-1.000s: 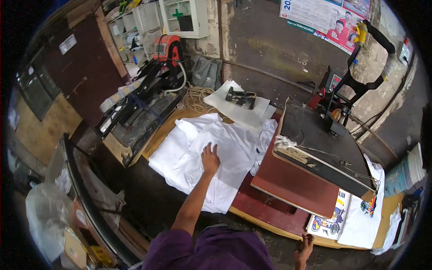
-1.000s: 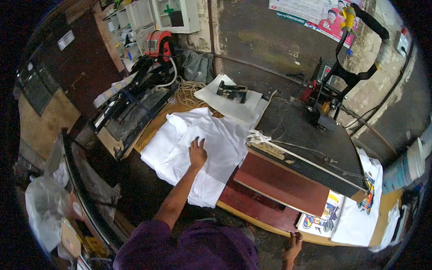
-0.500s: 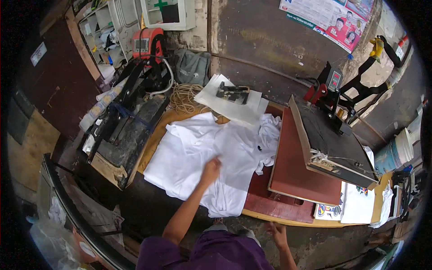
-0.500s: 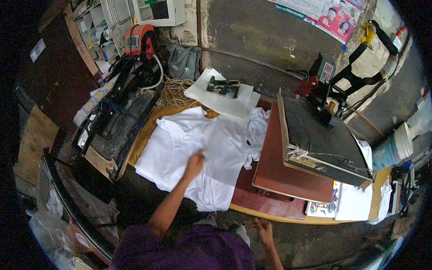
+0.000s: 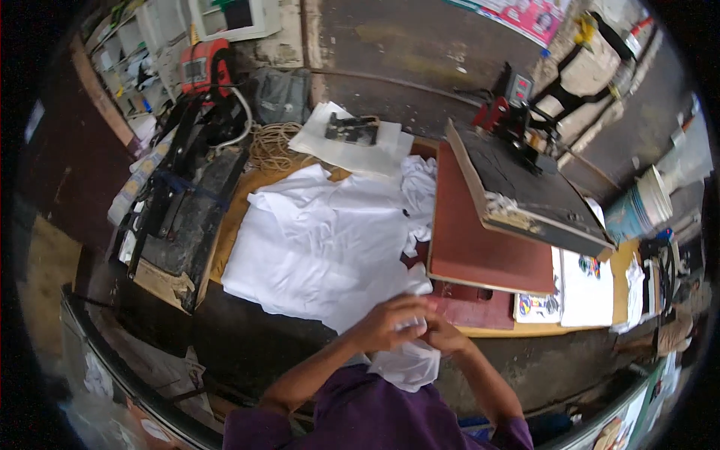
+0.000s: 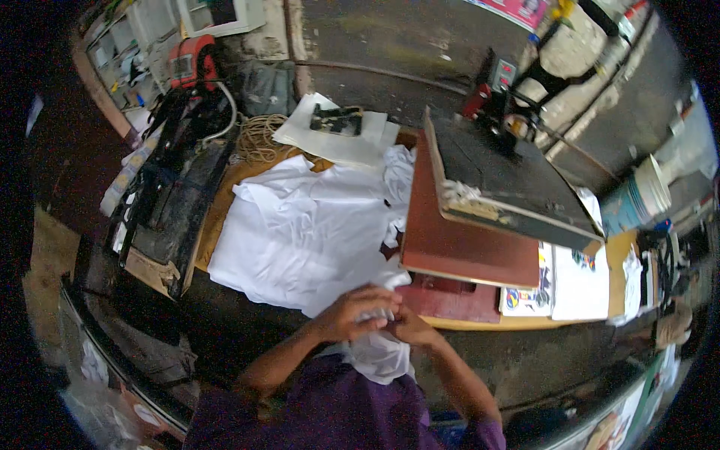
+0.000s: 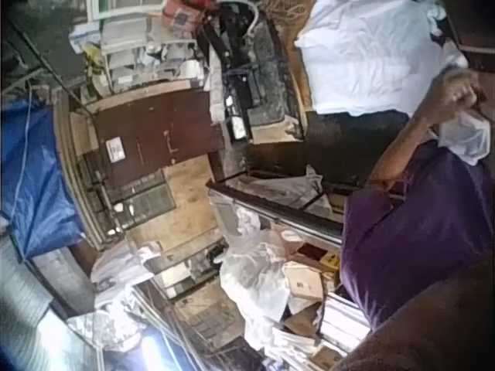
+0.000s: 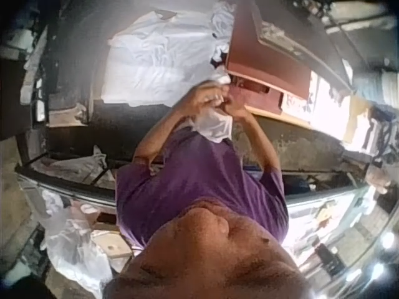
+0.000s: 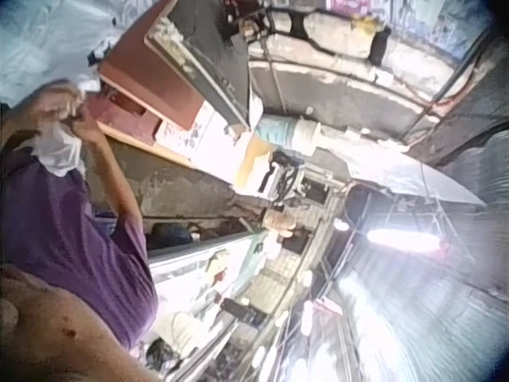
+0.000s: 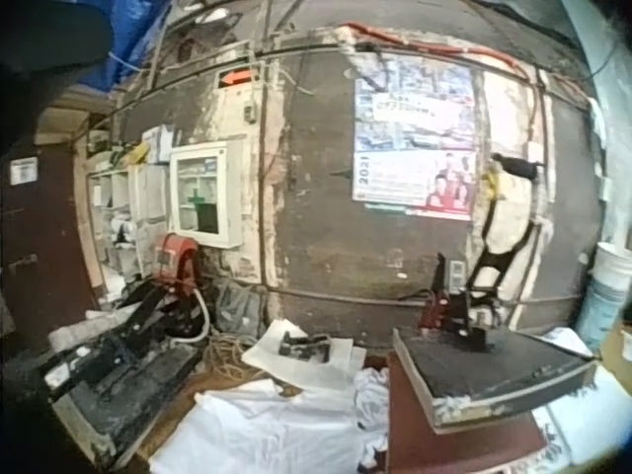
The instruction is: Operating a heat press machine to apply graphics to white t-shirts.
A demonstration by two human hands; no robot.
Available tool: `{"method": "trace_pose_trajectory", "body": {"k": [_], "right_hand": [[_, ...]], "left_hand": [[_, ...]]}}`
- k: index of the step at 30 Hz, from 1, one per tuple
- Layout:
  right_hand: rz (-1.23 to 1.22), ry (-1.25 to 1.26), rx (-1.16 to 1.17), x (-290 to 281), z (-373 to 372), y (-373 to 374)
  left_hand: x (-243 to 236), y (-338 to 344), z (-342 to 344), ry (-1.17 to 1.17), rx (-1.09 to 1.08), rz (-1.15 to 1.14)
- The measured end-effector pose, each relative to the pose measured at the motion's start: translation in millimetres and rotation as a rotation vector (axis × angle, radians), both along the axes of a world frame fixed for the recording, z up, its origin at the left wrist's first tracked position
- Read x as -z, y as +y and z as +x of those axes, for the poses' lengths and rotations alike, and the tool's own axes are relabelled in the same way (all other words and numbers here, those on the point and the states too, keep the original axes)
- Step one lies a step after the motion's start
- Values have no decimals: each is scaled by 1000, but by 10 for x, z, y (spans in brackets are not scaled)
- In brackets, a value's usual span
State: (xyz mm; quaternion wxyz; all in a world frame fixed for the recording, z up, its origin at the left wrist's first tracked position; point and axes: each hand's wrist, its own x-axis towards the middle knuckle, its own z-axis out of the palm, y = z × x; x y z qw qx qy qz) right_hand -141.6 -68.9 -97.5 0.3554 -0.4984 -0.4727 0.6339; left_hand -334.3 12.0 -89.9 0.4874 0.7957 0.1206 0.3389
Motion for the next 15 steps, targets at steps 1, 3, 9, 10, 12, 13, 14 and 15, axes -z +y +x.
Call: {"method": "trace_pose_trajectory", "body": {"k": [1,3,9,10,12,13,14,15], "right_hand": [[-149,-211,-175,-220,70,-22],[69,-195,-334,-685,236,-131],[120,-683,-148,-1492,789,-661],[132,-736,-67,-1513,878,-756],[250,-549,94,-1495,1028,-960],[246,-473,179,-1481,1107,-1064],[302,-461,188,-1469,1184,-1166],[309,-463,209,-1455,1250,-1261]], "left_hand": [[-84,37,89,-15,59,-13],[-242,33,260,24,232,-98],[-680,-175,615,137,337,-453],[-752,-232,632,141,307,-512],[-860,-360,731,172,280,-422],[-892,-437,800,169,281,-412],[-913,-518,869,142,283,-384],[-922,-596,962,202,310,-446]]}}
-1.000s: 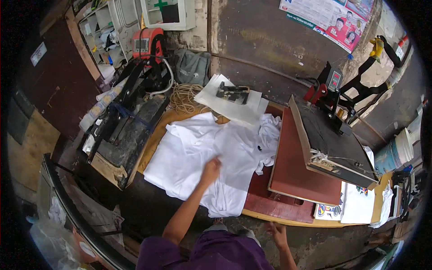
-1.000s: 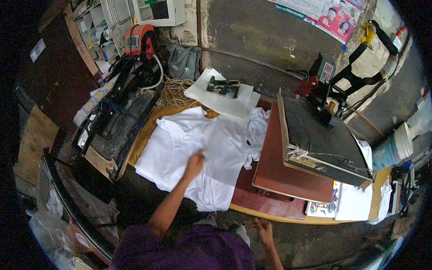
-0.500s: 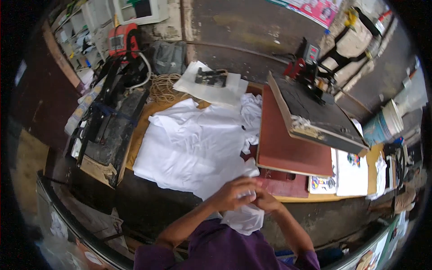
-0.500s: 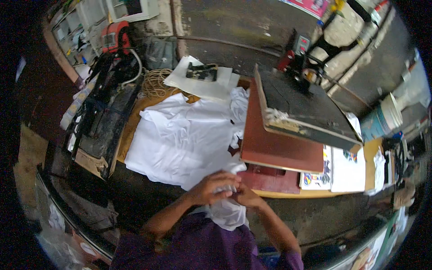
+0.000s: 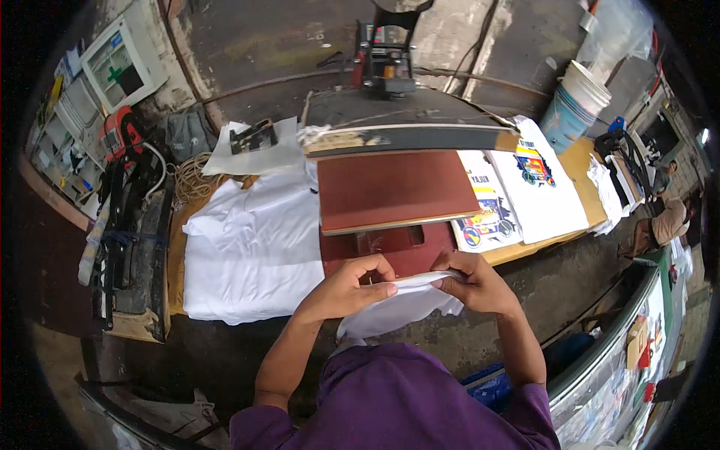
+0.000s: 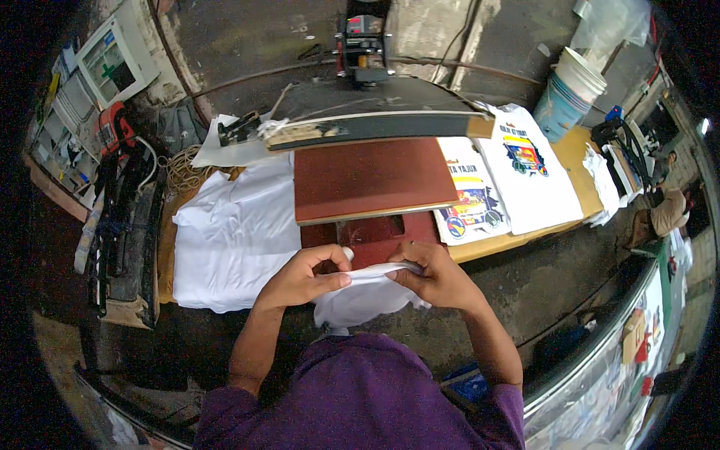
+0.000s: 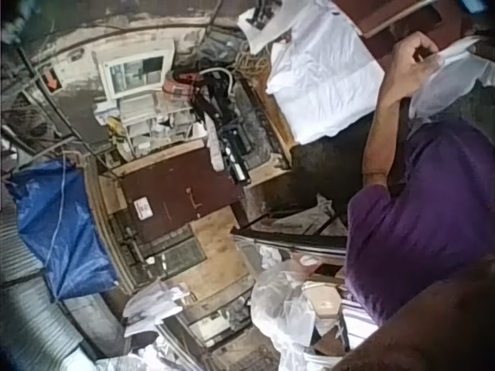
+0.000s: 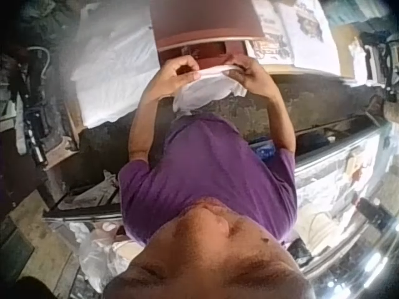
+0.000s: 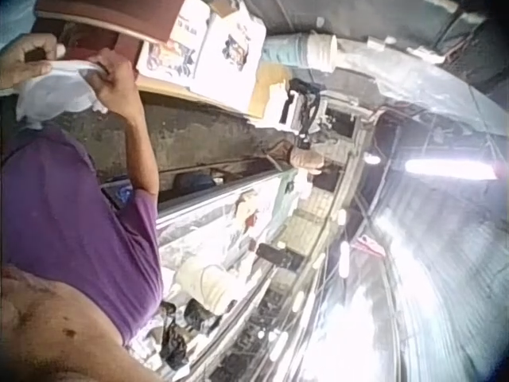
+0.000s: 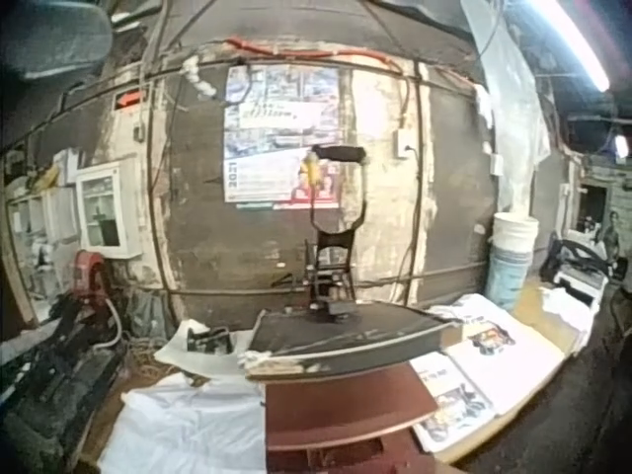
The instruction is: Operating a heat press machine to apply graphics to white t-shirts.
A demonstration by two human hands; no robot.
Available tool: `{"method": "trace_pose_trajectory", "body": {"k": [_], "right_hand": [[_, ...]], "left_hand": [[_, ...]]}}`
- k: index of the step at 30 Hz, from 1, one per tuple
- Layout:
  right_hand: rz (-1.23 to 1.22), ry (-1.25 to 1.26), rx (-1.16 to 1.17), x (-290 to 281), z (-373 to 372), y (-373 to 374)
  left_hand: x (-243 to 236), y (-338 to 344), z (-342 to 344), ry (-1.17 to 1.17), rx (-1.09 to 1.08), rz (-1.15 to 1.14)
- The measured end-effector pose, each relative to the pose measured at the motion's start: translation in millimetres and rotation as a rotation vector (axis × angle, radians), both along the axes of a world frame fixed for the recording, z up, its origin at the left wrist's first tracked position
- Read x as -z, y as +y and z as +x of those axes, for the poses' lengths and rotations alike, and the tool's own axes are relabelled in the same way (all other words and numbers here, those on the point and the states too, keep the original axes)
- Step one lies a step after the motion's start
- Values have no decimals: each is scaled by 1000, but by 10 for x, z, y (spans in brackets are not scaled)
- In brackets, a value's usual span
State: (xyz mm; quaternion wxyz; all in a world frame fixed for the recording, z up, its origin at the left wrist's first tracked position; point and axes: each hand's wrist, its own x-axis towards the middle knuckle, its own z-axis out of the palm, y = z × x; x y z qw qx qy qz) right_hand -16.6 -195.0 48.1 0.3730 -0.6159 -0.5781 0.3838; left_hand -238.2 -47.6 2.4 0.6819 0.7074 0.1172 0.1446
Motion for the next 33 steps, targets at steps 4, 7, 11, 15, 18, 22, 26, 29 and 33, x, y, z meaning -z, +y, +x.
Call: {"method": "trace_pose_trajectory", "body": {"k": [4,7,11,15,18,22,26,29,33], "right_hand": [[246,-105,-64,17,243,-317],[231,-134,-51,-21,411,-602],[236,-169,1,-14,565,-869],[412,-168,35,69,655,-1008],[346,-19,6,99,747,-1094],[308,72,10,77,810,-1169],[333,95,26,5,802,-1227],[542,-22,-53,-56,830,-1261],[626,-112,-60,-79,840,-1269]], "left_hand": [[9,-423,295,145,89,132],[-5,-664,444,148,-14,77],[-18,-975,576,37,-131,58],[-10,-1233,762,-92,-243,455],[-61,-1359,820,-1,-186,64],[-179,-1430,854,76,-163,52],[-263,-1504,873,30,-282,230],[-304,-1537,870,-45,-325,230],[-362,-1560,824,-94,-348,410]]}}
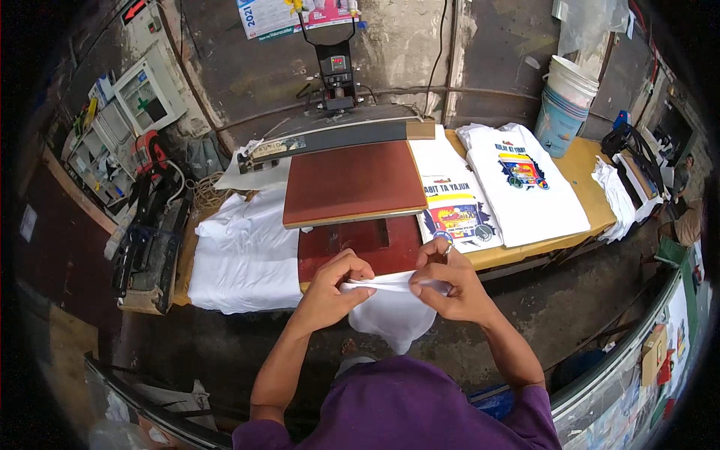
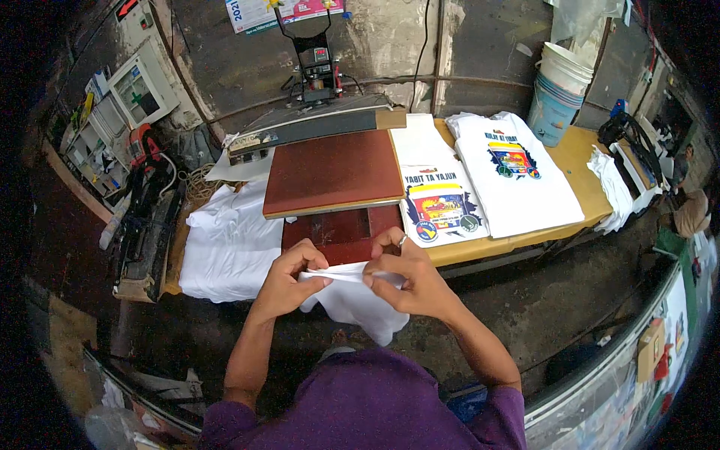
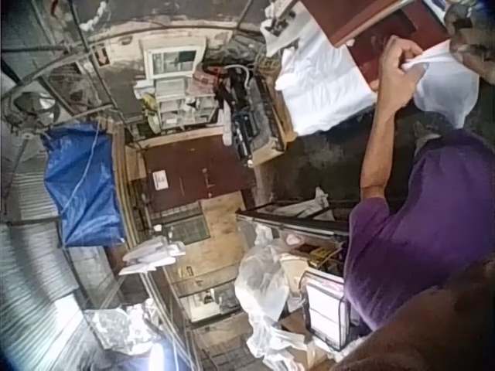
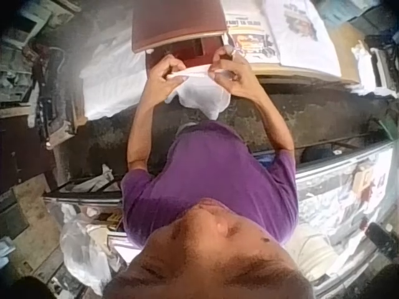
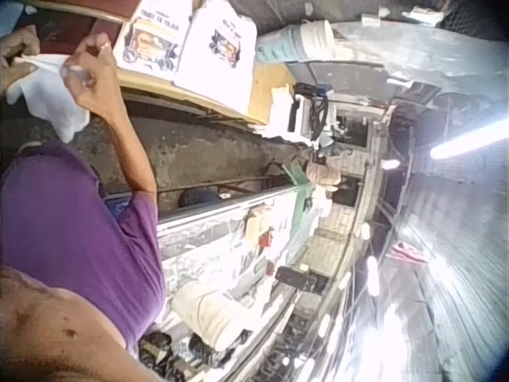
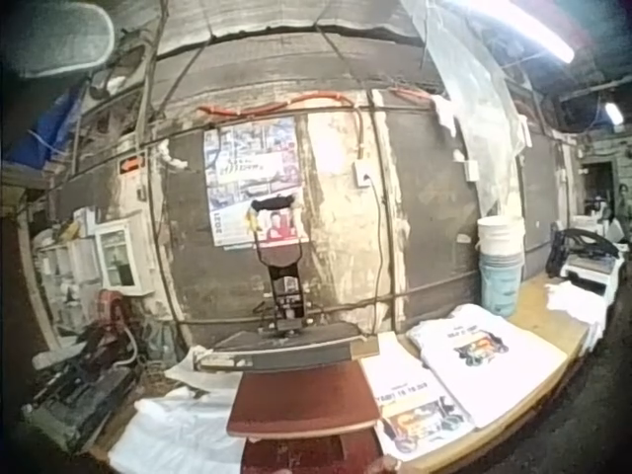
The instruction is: Operating a heat press machine to apply graphics to white t-shirts.
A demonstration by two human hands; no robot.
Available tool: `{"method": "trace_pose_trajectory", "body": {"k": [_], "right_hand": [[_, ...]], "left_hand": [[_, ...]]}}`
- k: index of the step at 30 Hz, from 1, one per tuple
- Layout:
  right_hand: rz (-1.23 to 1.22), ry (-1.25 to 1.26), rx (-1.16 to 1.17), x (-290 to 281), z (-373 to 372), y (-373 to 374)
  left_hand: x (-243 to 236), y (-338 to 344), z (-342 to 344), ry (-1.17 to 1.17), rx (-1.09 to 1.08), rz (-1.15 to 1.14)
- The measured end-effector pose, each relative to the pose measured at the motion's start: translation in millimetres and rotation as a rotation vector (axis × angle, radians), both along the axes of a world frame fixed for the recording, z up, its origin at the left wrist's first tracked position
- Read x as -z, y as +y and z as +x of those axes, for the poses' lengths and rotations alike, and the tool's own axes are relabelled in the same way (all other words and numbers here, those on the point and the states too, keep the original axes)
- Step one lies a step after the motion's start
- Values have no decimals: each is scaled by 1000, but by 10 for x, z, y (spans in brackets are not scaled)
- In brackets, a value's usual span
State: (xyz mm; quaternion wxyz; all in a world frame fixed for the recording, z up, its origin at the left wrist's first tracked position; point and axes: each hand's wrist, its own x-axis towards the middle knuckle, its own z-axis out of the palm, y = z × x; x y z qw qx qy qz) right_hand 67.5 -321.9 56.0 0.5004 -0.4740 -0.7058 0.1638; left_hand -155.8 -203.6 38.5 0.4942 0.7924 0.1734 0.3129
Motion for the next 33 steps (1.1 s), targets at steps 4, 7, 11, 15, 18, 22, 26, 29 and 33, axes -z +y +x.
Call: {"method": "trace_pose_trajectory", "body": {"k": [4,7,11,15,18,22,26,29,33], "right_hand": [[-44,-9,62,19,-35,18],[-11,-42,96,29,-75,33],[-30,-84,111,25,-92,69],[22,-1,59,30,-114,124],[-105,160,9,40,-180,118],[-197,132,54,32,-283,68],[-147,37,50,39,-332,24],[-185,-62,39,61,-299,-55],[-119,-160,-42,117,-248,-129]], "left_hand": [[-55,-40,-49,8,-9,54],[-80,-55,-75,41,-31,45],[-82,-59,-123,27,-36,15],[-52,-77,-176,38,-47,4],[12,-108,-161,43,-5,-85],[116,-79,-152,-32,83,-59],[214,-14,-316,104,265,-492],[311,15,-393,232,543,-538],[454,-20,-332,80,571,-575]]}}
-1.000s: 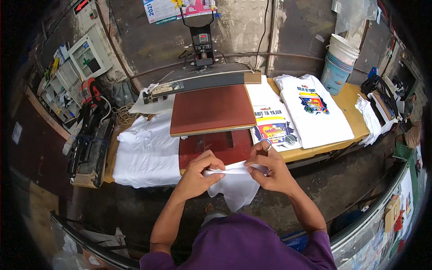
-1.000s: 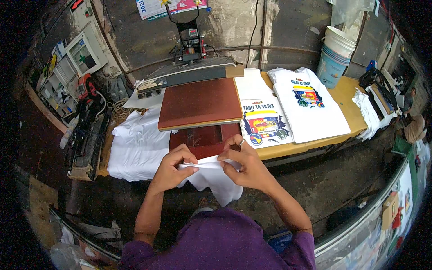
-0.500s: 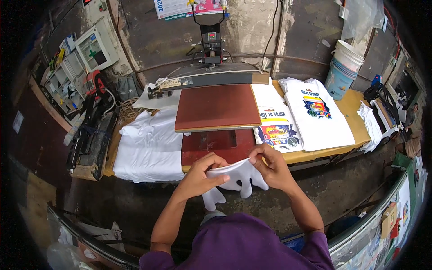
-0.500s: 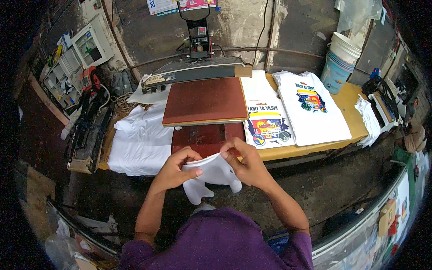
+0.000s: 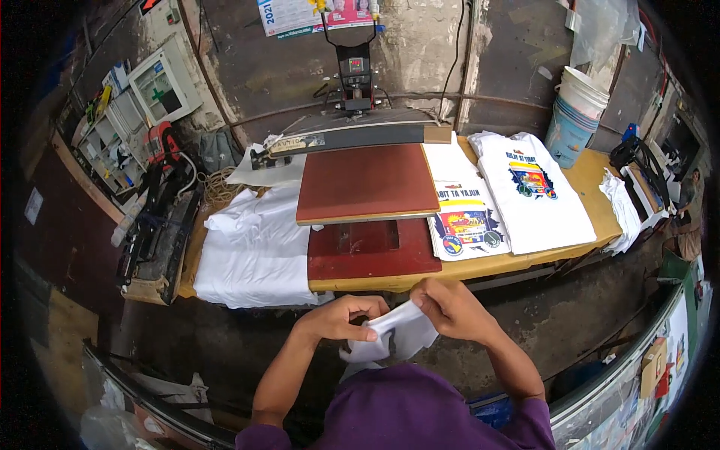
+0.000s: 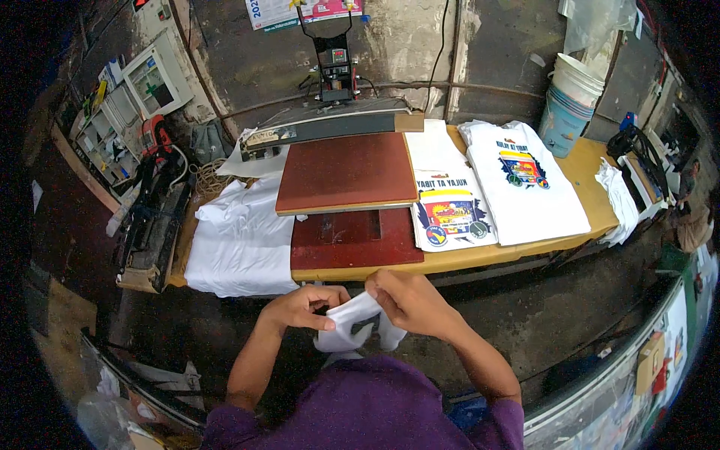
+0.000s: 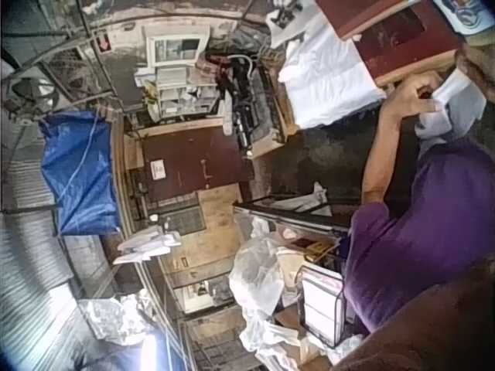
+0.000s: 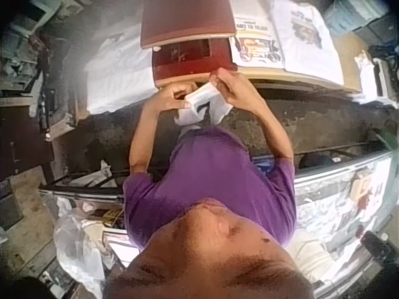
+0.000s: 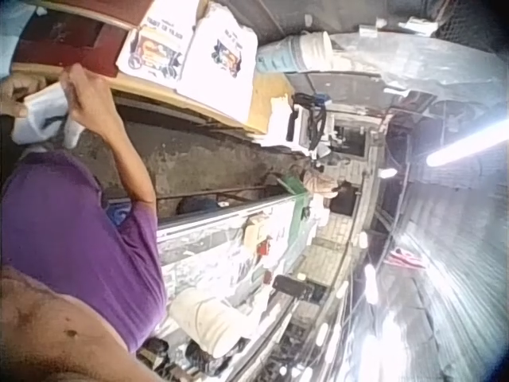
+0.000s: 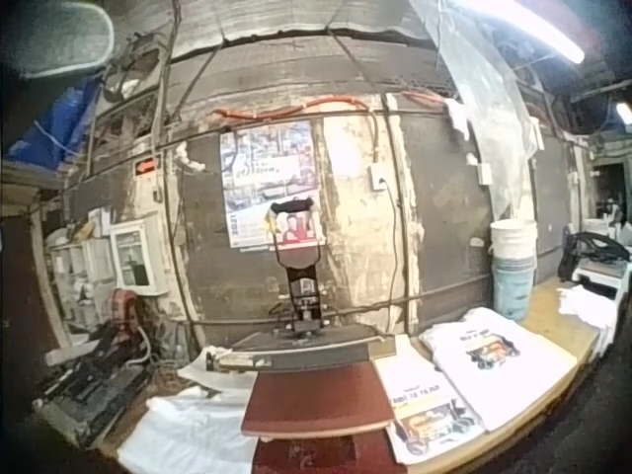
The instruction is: Operating a heat press machine to apply graphics to white t-shirts.
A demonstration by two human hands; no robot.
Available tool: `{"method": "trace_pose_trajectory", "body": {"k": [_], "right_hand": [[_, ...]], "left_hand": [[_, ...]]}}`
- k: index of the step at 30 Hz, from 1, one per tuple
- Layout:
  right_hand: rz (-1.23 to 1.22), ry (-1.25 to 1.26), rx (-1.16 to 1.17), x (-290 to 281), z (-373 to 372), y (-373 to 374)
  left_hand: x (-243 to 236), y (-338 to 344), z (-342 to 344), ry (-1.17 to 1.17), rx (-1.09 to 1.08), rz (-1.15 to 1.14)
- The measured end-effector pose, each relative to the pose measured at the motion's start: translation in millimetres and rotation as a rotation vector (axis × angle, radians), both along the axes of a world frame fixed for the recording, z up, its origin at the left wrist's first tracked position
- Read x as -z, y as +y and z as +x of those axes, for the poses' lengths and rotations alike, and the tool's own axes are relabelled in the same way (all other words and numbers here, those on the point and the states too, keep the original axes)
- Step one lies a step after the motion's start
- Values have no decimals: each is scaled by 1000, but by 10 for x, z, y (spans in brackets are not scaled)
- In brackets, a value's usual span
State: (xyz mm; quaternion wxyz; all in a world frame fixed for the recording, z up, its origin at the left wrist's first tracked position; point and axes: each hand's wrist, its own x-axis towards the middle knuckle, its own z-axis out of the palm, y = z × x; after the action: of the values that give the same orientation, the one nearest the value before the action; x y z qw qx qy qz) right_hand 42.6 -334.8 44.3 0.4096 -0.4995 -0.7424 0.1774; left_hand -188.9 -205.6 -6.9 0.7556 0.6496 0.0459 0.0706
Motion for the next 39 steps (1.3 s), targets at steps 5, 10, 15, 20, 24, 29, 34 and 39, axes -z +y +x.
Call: {"method": "trace_pose_trajectory", "body": {"k": [5,10,15,20,24,29,34,39], "right_hand": [[-1,-194,-17,50,45,-73],[68,-254,171,35,221,-116],[105,-192,126,20,272,-2],[48,-331,132,33,293,110],[114,-627,337,149,489,241],[46,-423,686,360,1074,279],[-200,374,713,653,1464,161],[-76,583,616,699,1712,274]], "left_hand": [[6,0,13,142,-15,74],[-171,241,-216,337,6,477],[-87,229,-249,245,-69,231],[15,337,-185,207,-242,162],[-109,526,-273,94,-402,177],[-235,674,-546,471,-572,890],[-35,1139,-1070,512,-832,900],[188,1380,-1458,-49,-987,70]]}}
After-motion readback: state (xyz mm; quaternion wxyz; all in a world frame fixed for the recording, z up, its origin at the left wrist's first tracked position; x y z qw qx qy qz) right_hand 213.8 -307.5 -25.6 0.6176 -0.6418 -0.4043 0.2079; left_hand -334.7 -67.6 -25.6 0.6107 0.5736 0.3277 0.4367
